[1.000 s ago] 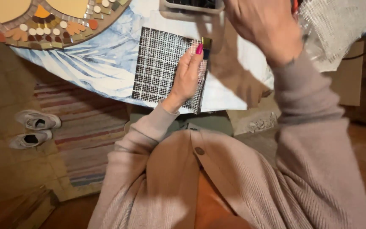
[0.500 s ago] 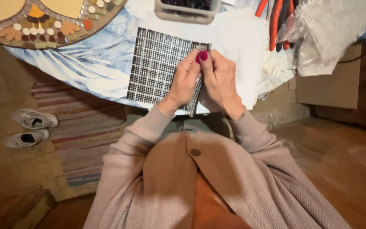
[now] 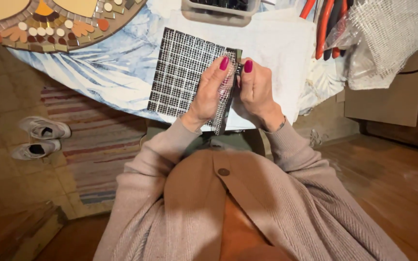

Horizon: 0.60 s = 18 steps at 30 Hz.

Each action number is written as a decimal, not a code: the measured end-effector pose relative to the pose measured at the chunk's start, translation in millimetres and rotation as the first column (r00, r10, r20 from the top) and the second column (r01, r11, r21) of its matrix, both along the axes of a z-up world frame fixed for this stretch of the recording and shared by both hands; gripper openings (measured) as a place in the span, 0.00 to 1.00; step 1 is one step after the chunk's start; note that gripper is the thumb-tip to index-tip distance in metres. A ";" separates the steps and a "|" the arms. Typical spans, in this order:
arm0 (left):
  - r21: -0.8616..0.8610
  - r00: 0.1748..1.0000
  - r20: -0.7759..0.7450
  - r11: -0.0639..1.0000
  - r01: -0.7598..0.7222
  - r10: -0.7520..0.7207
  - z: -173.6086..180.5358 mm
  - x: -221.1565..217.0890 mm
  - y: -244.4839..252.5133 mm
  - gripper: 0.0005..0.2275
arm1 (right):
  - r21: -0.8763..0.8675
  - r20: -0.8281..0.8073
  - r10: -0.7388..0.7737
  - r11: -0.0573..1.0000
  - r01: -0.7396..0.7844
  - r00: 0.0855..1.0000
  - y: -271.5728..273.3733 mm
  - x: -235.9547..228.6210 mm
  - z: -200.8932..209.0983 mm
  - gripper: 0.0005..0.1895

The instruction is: Peeling small mosaic tiles off a mesh grid to prepare them for a larger mosaic project.

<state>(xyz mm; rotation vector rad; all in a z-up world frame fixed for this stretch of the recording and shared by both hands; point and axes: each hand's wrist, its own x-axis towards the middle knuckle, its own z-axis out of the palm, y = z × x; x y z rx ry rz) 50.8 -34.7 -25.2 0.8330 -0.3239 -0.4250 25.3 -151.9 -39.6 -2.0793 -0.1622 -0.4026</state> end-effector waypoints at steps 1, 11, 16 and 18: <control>0.009 1.000 -0.004 1.000 -0.006 0.006 -0.5 -0.4 0.0 0.12 | 0.026 0.002 0.009 1.000 -0.009 1.000 0.0 0.1 0.1 0.22; -0.169 0.978 -0.198 0.985 0.034 -0.068 -20.8 4.9 0.2 0.11 | 0.494 -0.125 0.105 0.869 -0.030 0.987 12.5 5.5 22.8 0.22; -0.113 0.981 -0.191 0.994 0.008 -0.029 10.3 4.5 11.0 0.10 | 0.830 -0.198 0.219 0.555 0.044 0.955 14.6 3.9 33.4 0.16; -0.071 0.987 -0.153 0.997 0.032 -0.043 8.0 1.3 10.2 0.10 | 0.858 -0.245 0.267 0.508 0.080 0.932 -3.0 5.8 31.4 0.14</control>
